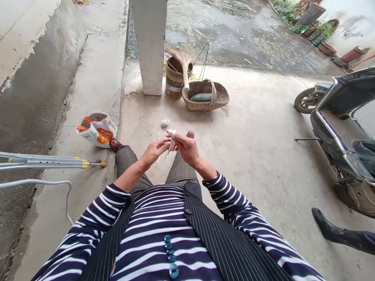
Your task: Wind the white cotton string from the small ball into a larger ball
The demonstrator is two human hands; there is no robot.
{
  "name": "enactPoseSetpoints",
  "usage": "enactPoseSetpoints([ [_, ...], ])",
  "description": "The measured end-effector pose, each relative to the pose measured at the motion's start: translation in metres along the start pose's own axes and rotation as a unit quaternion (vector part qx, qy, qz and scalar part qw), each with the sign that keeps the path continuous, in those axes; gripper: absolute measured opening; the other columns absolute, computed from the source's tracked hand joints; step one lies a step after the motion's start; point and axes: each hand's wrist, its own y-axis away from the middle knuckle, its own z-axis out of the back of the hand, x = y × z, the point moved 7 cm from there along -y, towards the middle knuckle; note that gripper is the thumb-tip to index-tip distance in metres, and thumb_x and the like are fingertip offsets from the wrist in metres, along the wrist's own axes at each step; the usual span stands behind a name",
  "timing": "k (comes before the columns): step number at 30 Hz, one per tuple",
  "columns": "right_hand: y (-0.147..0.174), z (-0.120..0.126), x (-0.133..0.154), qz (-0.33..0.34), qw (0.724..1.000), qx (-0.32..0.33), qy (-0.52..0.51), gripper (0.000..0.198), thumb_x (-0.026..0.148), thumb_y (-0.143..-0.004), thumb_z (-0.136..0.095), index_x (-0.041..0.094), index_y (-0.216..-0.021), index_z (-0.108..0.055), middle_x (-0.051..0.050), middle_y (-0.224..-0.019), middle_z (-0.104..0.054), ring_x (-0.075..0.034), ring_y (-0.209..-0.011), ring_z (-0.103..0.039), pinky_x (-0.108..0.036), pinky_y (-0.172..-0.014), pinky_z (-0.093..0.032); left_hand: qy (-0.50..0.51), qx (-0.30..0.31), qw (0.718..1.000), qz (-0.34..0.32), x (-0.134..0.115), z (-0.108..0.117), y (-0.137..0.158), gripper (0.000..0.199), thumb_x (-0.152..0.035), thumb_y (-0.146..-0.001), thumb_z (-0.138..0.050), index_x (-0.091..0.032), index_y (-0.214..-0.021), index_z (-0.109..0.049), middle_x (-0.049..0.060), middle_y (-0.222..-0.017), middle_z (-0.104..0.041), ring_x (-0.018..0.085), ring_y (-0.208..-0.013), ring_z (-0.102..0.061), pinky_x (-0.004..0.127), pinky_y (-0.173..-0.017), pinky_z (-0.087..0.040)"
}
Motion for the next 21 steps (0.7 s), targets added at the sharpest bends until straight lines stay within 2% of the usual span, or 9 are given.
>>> enactPoseSetpoints([
  [2, -0.002, 0.001, 0.000, 0.017, 0.999, -0.002, 0.050, 0.046, 0.045, -0.108, -0.042, 0.020, -0.138, -0.066, -0.008, -0.122, -0.075, -0.012, -0.073, -0.067, -0.025, -0.066, -0.058, 0.015, 0.017, 1.000, 0.018, -0.002, -0.010, 0.004, 0.055, -0.062, -0.091, -0.063, -0.013, -0.115, -0.071, 0.008, -0.089, -0.078, 0.023, -0.085, -0.072, 0.034, -0.086, -0.053],
  [4, -0.004, 0.003, 0.001, 0.035, 0.994, -0.005, 0.107, 0.045, 0.042, -0.109, -0.040, 0.022, -0.139, -0.066, -0.007, -0.127, -0.074, -0.015, -0.083, -0.071, -0.026, -0.074, -0.059, 0.025, 0.023, 0.998, 0.051, 0.002, -0.016, 0.011, 0.053, -0.063, -0.085, -0.070, -0.013, -0.103, -0.071, 0.005, -0.072, -0.074, 0.019, -0.066, -0.069, 0.031, -0.071, -0.052],
  [6, -0.005, 0.007, 0.000, 0.049, 0.984, -0.011, 0.171, 0.043, 0.039, -0.109, -0.039, 0.025, -0.139, -0.066, -0.007, -0.131, -0.073, -0.018, -0.098, -0.073, -0.028, -0.082, -0.059, 0.041, 0.027, 0.996, 0.081, 0.005, -0.019, 0.018, 0.049, -0.061, -0.081, -0.075, -0.013, -0.088, -0.070, 0.004, -0.064, -0.071, 0.017, -0.057, -0.065, 0.029, -0.064, -0.050],
  [9, -0.005, 0.010, -0.007, 0.048, 0.963, -0.003, 0.266, 0.041, 0.033, -0.109, -0.039, 0.027, -0.139, -0.066, -0.007, -0.132, -0.073, -0.021, -0.113, -0.071, -0.028, -0.085, -0.057, 0.078, 0.063, 0.990, 0.097, -0.005, -0.019, 0.030, 0.042, -0.054, -0.085, -0.073, -0.012, -0.081, -0.070, 0.007, -0.069, -0.074, 0.017, -0.061, -0.067, 0.030, -0.068, -0.051],
  [13, 0.003, 0.003, -0.021, 0.031, 0.940, 0.043, 0.338, 0.041, 0.027, -0.108, -0.040, 0.028, -0.143, -0.062, -0.007, -0.131, -0.073, -0.023, -0.106, -0.072, -0.028, -0.078, -0.054, 0.130, 0.131, 0.979, 0.084, -0.034, -0.015, 0.035, 0.038, -0.050, -0.089, -0.071, -0.012, -0.087, -0.074, 0.009, -0.076, -0.077, 0.021, -0.075, -0.072, 0.034, -0.083, -0.052],
  [17, 0.017, -0.013, -0.024, 0.039, 0.928, 0.116, 0.353, 0.033, 0.025, -0.106, -0.046, 0.020, -0.131, -0.067, -0.010, -0.110, -0.078, -0.023, -0.094, -0.071, -0.031, -0.079, -0.050, 0.164, 0.078, 0.982, 0.046, -0.057, 0.007, 0.019, 0.038, -0.049, -0.087, -0.074, -0.011, -0.091, -0.075, 0.010, -0.079, -0.077, 0.022, -0.080, -0.073, 0.036, -0.087, -0.051],
  [19, 0.025, -0.018, -0.022, 0.040, 0.932, 0.147, 0.328, 0.027, 0.026, -0.101, -0.059, 0.017, -0.124, -0.069, -0.010, -0.105, -0.078, -0.022, -0.092, -0.071, -0.031, -0.082, -0.049, 0.169, 0.052, 0.984, 0.036, -0.063, 0.017, 0.008, 0.038, -0.047, -0.085, -0.076, -0.010, -0.094, -0.075, 0.011, -0.081, -0.078, 0.022, -0.080, -0.072, 0.036, -0.086, -0.051],
  [21, 0.032, -0.020, -0.019, 0.036, 0.941, 0.171, 0.289, 0.028, 0.028, -0.094, -0.069, 0.016, -0.119, -0.069, -0.009, -0.102, -0.078, -0.021, -0.092, -0.070, -0.031, -0.085, -0.047, 0.164, 0.040, 0.985, 0.036, -0.064, 0.025, -0.002, 0.038, -0.047, -0.084, -0.078, -0.010, -0.094, -0.075, 0.010, -0.082, -0.077, 0.022, -0.078, -0.072, 0.035, -0.085, -0.052],
])
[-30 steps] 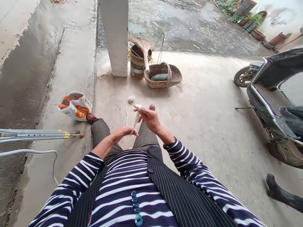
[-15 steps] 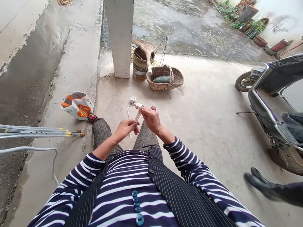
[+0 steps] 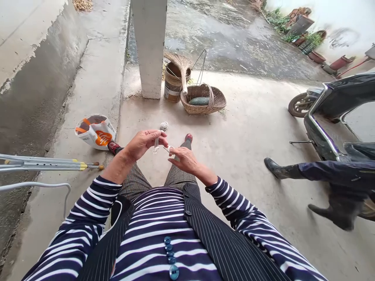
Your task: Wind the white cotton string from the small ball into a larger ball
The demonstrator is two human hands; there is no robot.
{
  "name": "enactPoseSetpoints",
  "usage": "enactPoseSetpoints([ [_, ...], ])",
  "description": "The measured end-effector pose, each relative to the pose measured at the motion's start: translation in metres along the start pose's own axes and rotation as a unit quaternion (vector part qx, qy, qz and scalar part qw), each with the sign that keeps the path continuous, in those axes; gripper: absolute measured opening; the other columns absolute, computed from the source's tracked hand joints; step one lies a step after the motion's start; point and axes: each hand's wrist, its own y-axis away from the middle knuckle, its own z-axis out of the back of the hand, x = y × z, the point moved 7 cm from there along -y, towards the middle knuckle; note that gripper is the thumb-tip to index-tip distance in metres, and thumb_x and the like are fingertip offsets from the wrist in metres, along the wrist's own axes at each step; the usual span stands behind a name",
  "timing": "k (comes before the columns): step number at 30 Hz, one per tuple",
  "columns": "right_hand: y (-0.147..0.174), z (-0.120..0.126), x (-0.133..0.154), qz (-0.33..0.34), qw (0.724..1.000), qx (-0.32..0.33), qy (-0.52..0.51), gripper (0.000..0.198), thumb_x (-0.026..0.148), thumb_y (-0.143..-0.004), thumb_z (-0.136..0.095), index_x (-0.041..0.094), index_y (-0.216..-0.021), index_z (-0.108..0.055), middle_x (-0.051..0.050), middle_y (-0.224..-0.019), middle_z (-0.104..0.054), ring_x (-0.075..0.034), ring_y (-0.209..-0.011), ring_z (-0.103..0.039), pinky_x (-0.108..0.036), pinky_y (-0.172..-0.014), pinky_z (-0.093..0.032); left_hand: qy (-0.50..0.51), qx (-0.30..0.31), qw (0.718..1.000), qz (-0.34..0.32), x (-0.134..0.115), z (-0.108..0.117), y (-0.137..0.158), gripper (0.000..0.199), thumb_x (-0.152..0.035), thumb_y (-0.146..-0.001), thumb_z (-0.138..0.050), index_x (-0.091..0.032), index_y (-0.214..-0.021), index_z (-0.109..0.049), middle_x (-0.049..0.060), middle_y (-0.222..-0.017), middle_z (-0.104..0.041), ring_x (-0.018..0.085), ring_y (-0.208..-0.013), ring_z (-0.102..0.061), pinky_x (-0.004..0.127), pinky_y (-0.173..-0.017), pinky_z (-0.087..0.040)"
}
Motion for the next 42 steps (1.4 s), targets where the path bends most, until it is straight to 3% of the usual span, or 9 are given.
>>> enactPoseSetpoints([
  [6, 0.012, -0.004, 0.009, -0.029, 0.972, 0.064, -0.226, 0.035, 0.034, -0.101, -0.057, 0.016, -0.127, -0.071, -0.002, -0.079, -0.073, -0.013, -0.073, -0.064, -0.024, -0.071, -0.045, -0.070, -0.059, 0.996, 0.023, 0.016, 0.038, -0.031, 0.037, -0.049, -0.083, -0.074, -0.013, -0.075, -0.071, 0.008, -0.067, -0.071, 0.018, -0.064, -0.066, 0.031, -0.071, -0.051],
  [8, 0.012, -0.008, 0.011, -0.055, 0.926, 0.084, -0.363, 0.045, 0.042, -0.102, -0.054, 0.013, -0.132, -0.069, 0.000, -0.069, -0.069, -0.012, -0.066, -0.063, -0.024, -0.068, -0.046, -0.173, -0.115, 0.977, 0.045, 0.028, 0.057, -0.039, 0.036, -0.046, -0.083, -0.073, -0.014, -0.067, -0.069, 0.008, -0.063, -0.069, 0.019, -0.064, -0.065, 0.031, -0.069, -0.050],
  [12, 0.008, -0.013, 0.012, -0.098, 0.803, 0.093, -0.581, 0.058, 0.053, -0.096, -0.062, 0.010, -0.135, -0.066, 0.002, -0.064, -0.064, -0.014, -0.062, -0.068, -0.028, -0.069, -0.053, -0.408, -0.229, 0.884, 0.016, 0.036, 0.078, -0.039, 0.014, -0.030, -0.079, -0.075, -0.016, -0.082, -0.076, 0.009, -0.081, -0.075, 0.023, -0.082, -0.068, 0.031, -0.079, -0.050],
  [16, 0.004, -0.012, 0.007, -0.131, 0.739, 0.081, -0.656, 0.061, 0.054, -0.090, -0.070, 0.011, -0.132, -0.066, 0.004, -0.065, -0.061, -0.015, -0.064, -0.071, -0.030, -0.071, -0.058, -0.350, -0.140, 0.926, -0.035, 0.055, 0.052, -0.026, 0.033, -0.033, -0.083, -0.067, -0.016, -0.109, -0.076, 0.010, -0.104, -0.076, 0.020, -0.087, -0.068, 0.029, -0.076, -0.053],
  [20, 0.003, -0.016, 0.003, -0.163, 0.729, 0.073, -0.661, 0.060, 0.056, -0.086, -0.074, 0.012, -0.126, -0.068, 0.004, -0.066, -0.063, -0.014, -0.062, -0.070, -0.029, -0.069, -0.061, -0.234, -0.049, 0.971, -0.020, 0.081, 0.021, -0.009, 0.049, -0.044, -0.079, -0.071, -0.014, -0.117, -0.073, 0.011, -0.108, -0.075, 0.020, -0.086, -0.067, 0.029, -0.071, -0.055],
  [25, 0.001, -0.017, 0.009, -0.158, 0.734, 0.074, -0.656, 0.049, 0.058, -0.087, -0.073, 0.012, -0.104, -0.071, 0.001, -0.070, -0.066, -0.012, -0.059, -0.070, -0.025, -0.062, -0.061, -0.226, -0.069, 0.971, -0.017, 0.095, 0.007, -0.002, 0.040, -0.051, -0.077, -0.071, -0.014, -0.090, -0.077, 0.007, -0.088, -0.075, 0.022, -0.086, -0.067, 0.030, -0.078, -0.053],
  [31, -0.004, -0.010, 0.022, -0.135, 0.733, 0.093, -0.660, 0.056, 0.058, -0.089, -0.070, 0.016, -0.126, -0.068, 0.000, -0.079, -0.069, -0.011, -0.059, -0.070, -0.025, -0.061, -0.061, -0.314, -0.155, 0.936, 0.003, 0.088, 0.014, -0.002, 0.033, -0.044, -0.078, -0.059, -0.016, -0.088, -0.075, 0.002, -0.076, -0.072, 0.021, -0.075, -0.064, 0.028, -0.072, -0.048],
  [38, -0.016, -0.004, 0.026, -0.100, 0.742, 0.083, -0.658, 0.063, 0.060, -0.087, -0.072, 0.019, -0.135, -0.064, 0.000, -0.083, -0.070, -0.012, -0.062, -0.072, -0.023, -0.061, -0.061, -0.303, -0.165, 0.939, 0.017, 0.095, 0.025, -0.008, 0.041, -0.055, -0.075, -0.059, -0.020, -0.055, -0.058, 0.002, -0.052, -0.059, 0.019, -0.060, -0.054, 0.027, -0.059, -0.041],
  [42, -0.022, 0.004, 0.029, -0.089, 0.755, 0.082, -0.644, 0.065, 0.061, -0.087, -0.071, 0.020, -0.136, -0.064, -0.001, -0.085, -0.070, -0.011, -0.062, -0.072, -0.023, -0.062, -0.061, -0.305, -0.178, 0.936, 0.005, 0.087, 0.035, -0.011, 0.042, -0.056, -0.076, -0.058, -0.020, -0.055, -0.055, -0.001, -0.049, -0.052, 0.016, -0.058, -0.051, 0.025, -0.057, -0.040],
])
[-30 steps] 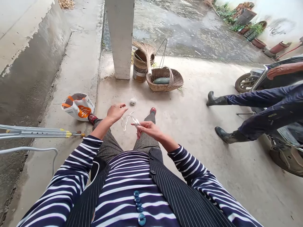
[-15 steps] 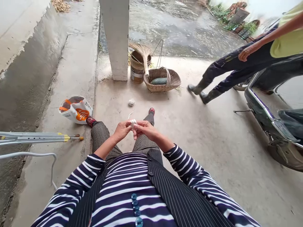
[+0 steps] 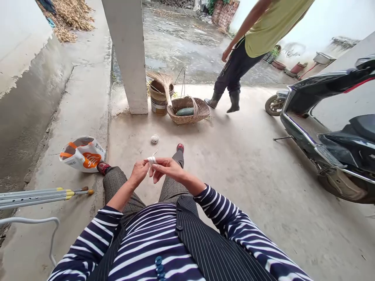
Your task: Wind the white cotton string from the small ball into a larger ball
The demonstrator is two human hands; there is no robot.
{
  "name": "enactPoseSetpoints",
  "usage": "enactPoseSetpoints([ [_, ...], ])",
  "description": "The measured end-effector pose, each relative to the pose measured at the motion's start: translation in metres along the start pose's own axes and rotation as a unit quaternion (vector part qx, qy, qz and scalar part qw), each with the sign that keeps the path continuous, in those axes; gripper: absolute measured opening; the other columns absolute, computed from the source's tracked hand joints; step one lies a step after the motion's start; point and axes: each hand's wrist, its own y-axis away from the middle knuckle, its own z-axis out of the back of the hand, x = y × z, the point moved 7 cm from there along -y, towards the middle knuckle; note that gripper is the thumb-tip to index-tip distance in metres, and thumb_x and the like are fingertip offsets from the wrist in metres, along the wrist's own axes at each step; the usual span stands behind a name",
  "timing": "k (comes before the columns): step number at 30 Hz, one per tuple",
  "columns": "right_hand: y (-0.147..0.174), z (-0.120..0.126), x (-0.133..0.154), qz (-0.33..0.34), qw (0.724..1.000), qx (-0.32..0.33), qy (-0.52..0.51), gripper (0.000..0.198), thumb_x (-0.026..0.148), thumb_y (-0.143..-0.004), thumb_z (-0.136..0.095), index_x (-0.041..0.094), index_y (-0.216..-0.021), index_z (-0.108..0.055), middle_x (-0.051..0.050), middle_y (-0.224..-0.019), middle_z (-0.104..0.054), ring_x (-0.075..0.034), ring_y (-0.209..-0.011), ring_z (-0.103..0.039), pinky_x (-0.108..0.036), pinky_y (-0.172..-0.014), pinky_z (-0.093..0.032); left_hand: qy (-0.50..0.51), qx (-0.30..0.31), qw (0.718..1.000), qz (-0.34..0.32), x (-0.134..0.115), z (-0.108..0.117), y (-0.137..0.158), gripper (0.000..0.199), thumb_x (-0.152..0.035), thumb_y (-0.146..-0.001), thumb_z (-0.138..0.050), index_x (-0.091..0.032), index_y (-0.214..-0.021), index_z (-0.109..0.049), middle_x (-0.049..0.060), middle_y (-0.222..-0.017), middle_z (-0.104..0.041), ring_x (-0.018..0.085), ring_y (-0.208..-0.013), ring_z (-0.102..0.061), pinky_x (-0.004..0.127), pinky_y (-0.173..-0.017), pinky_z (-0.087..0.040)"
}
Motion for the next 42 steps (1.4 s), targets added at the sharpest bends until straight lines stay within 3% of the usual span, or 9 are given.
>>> enactPoseSetpoints([
  [2, -0.001, 0.004, 0.006, 0.015, 1.000, -0.009, 0.011, 0.068, 0.061, -0.087, -0.071, 0.019, -0.139, -0.062, -0.002, -0.085, -0.071, -0.012, -0.063, -0.072, -0.024, -0.062, -0.061, 0.007, 0.023, 1.000, -0.003, -0.006, 0.001, 0.000, 0.040, -0.053, -0.077, -0.058, -0.019, -0.056, -0.055, -0.001, -0.050, -0.053, 0.016, -0.058, -0.054, 0.026, -0.059, -0.042],
  [8, -0.003, 0.022, 0.021, 0.056, 0.996, -0.052, 0.045, 0.073, 0.057, -0.089, -0.070, 0.014, -0.146, -0.055, -0.007, -0.095, -0.075, -0.014, -0.059, -0.070, -0.028, -0.057, -0.060, 0.140, 0.244, 0.958, 0.057, -0.016, -0.029, 0.022, 0.025, -0.037, -0.079, -0.062, -0.013, -0.081, -0.070, 0.009, -0.076, -0.075, 0.019, -0.065, -0.069, 0.030, -0.067, -0.052],
  [16, -0.009, 0.048, 0.028, 0.115, 0.971, -0.163, 0.132, 0.063, 0.058, -0.095, -0.060, 0.026, -0.149, -0.053, -0.007, -0.117, -0.074, -0.008, -0.060, -0.070, -0.023, -0.059, -0.061, 0.216, 0.252, 0.936, 0.121, 0.010, -0.043, 0.041, 0.031, -0.035, -0.077, -0.069, -0.014, -0.099, -0.075, 0.016, -0.107, -0.076, 0.028, -0.109, -0.069, 0.035, -0.074, -0.060],
  [22, -0.011, 0.057, 0.013, 0.127, 0.937, -0.197, 0.259, 0.055, 0.058, -0.100, -0.049, 0.029, -0.146, -0.058, -0.005, -0.120, -0.073, -0.004, -0.049, -0.063, -0.021, -0.055, -0.058, 0.240, 0.304, 0.918, 0.091, -0.007, -0.043, 0.059, 0.026, -0.027, -0.080, -0.066, -0.016, -0.100, -0.078, 0.015, -0.133, -0.069, 0.031, -0.130, -0.058, 0.035, -0.083, -0.061],
  [25, -0.008, 0.057, 0.016, 0.141, 0.929, -0.201, 0.276, 0.053, 0.055, -0.103, -0.046, 0.030, -0.148, -0.055, -0.006, -0.126, -0.072, -0.004, -0.052, -0.063, -0.021, -0.058, -0.058, 0.272, 0.283, 0.914, 0.104, -0.006, -0.036, 0.056, 0.025, -0.022, -0.077, -0.066, -0.014, -0.098, -0.078, 0.016, -0.133, -0.069, 0.029, -0.124, -0.062, 0.033, -0.086, -0.059],
  [29, 0.000, 0.047, 0.036, 0.193, 0.911, -0.200, 0.306, 0.050, 0.049, -0.106, -0.044, 0.029, -0.150, -0.053, -0.007, -0.126, -0.072, -0.010, -0.074, -0.071, -0.027, -0.075, -0.062, 0.355, 0.230, 0.888, 0.179, 0.017, -0.026, 0.045, 0.032, -0.025, -0.076, -0.072, -0.013, -0.106, -0.070, 0.015, -0.101, -0.076, 0.018, -0.077, -0.070, 0.027, -0.064, -0.056],
  [31, 0.005, 0.040, 0.049, 0.225, 0.887, -0.202, 0.348, 0.047, 0.045, -0.107, -0.043, 0.027, -0.148, -0.055, -0.008, -0.124, -0.074, -0.015, -0.089, -0.074, -0.033, -0.088, -0.062, 0.378, 0.227, 0.877, 0.189, 0.023, -0.023, 0.042, 0.029, -0.028, -0.077, -0.075, -0.012, -0.101, -0.069, 0.012, -0.091, -0.075, 0.015, -0.067, -0.066, 0.025, -0.057, -0.053],
  [36, 0.018, 0.019, 0.073, 0.309, 0.811, -0.202, 0.454, 0.040, 0.033, -0.107, -0.046, 0.024, -0.142, -0.063, -0.009, -0.122, -0.076, -0.022, -0.119, -0.070, -0.042, -0.108, -0.055, 0.336, 0.245, 0.894, 0.169, 0.024, -0.014, 0.035, 0.025, -0.035, -0.074, -0.076, -0.012, -0.083, -0.070, 0.016, -0.103, -0.075, 0.028, -0.101, -0.070, 0.033, -0.072, -0.060],
  [42, 0.027, -0.005, 0.095, 0.377, 0.782, -0.203, 0.452, 0.040, 0.023, -0.106, -0.049, 0.025, -0.144, -0.061, -0.008, -0.119, -0.078, -0.020, -0.110, -0.075, -0.040, -0.101, -0.061, 0.231, 0.048, 0.964, 0.121, 0.031, 0.019, -0.003, 0.034, -0.044, -0.070, -0.076, -0.014, -0.085, -0.075, 0.018, -0.118, -0.073, 0.032, -0.120, -0.061, 0.038, -0.086, -0.058],
])
